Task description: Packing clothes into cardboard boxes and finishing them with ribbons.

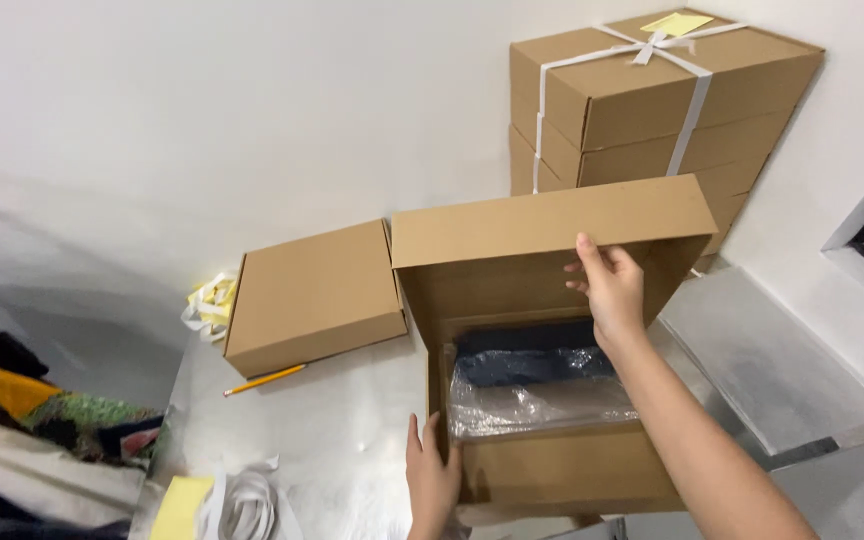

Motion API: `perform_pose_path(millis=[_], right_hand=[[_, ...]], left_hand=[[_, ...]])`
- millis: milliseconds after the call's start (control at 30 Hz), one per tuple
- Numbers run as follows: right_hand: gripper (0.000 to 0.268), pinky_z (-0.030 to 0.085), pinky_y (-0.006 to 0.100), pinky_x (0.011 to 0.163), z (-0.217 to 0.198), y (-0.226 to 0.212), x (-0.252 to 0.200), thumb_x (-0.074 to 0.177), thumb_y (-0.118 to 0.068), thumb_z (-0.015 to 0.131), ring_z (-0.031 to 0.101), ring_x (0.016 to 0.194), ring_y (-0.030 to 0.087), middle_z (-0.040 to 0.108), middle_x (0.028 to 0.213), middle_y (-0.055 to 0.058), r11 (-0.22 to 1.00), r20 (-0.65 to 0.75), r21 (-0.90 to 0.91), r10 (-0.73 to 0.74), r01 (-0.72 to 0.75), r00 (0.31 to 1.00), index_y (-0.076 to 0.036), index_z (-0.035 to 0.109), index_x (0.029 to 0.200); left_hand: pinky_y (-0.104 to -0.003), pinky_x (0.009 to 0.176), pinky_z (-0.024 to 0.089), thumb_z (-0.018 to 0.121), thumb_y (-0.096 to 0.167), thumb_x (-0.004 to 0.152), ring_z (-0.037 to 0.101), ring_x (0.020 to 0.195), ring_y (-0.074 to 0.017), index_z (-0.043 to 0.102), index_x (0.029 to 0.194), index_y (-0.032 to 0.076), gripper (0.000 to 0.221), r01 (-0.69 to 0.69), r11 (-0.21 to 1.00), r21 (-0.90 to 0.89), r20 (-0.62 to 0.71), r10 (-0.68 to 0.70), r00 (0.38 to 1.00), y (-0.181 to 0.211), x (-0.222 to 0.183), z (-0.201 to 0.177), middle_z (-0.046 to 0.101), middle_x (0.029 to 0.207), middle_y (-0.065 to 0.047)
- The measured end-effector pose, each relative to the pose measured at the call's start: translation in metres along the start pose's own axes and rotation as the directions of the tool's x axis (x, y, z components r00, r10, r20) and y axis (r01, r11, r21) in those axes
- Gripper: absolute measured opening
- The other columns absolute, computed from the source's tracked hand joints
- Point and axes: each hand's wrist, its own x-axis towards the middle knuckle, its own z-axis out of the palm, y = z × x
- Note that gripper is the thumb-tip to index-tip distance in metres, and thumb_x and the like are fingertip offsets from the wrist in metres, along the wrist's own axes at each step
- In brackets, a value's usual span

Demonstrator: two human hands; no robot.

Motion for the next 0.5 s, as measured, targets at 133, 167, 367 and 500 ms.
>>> perform_pose_path(millis=[133,167,367,500], right_hand=[[0.033,0.063,0.029,0.067,0.032,-0.021,0.057,0.101,-0.041,0.070,0.073,0.091,0.015,0.068,0.112,0.000,0.996,0.010,-0.054,0.066,-0.066,0.998,-0.011,0.065,0.112],[0.035,0.063,0.028,0.064,0.039,-0.019,0.070,0.102,-0.044,0.066,0.074,0.090,0.015,0.070,0.120,0.003,0.996,0.017,-0.074,0.059,-0.058,0.998,-0.012,0.063,0.116],[0.057,0.065,0.035,0.076,0.040,0.029,0.108,0.102,-0.043,0.061,0.072,0.112,0.021,0.050,0.158,0.002,0.956,0.042,-0.229,0.199,-0.185,0.979,-0.020,0.049,0.153],[0.064,0.059,0.036,0.088,0.006,0.065,0.102,0.101,-0.036,0.062,0.048,0.147,0.017,0.019,0.179,-0.014,0.868,0.094,-0.482,0.182,-0.116,0.979,-0.022,0.045,0.161]], left_hand=[[-0.054,0.096,0.058,0.075,0.028,0.085,0.047,0.144,-0.0437,0.034,0.161,0.018,0.087,-0.121,0.951,0.283,-0.097,0.154,0.983,-0.017,0.002,0.032,0.033,0.168,-0.021],[-0.048,0.087,0.062,0.073,0.028,0.086,0.053,0.138,-0.0345,0.029,0.163,0.021,0.089,-0.045,0.949,0.313,-0.060,0.067,0.996,-0.003,0.002,0.025,0.035,0.168,-0.010],[-0.047,0.085,0.065,0.064,0.028,0.095,0.054,0.139,-0.0265,0.018,0.166,0.018,0.085,-0.008,0.965,0.262,0.069,-0.010,0.998,0.009,0.015,-0.010,0.034,0.170,-0.001],[-0.050,0.084,0.064,0.057,0.030,0.100,0.057,0.135,-0.0311,0.021,0.166,0.022,0.076,0.021,0.973,0.230,0.199,-0.068,0.978,0.017,0.036,-0.044,0.036,0.168,-0.002]])
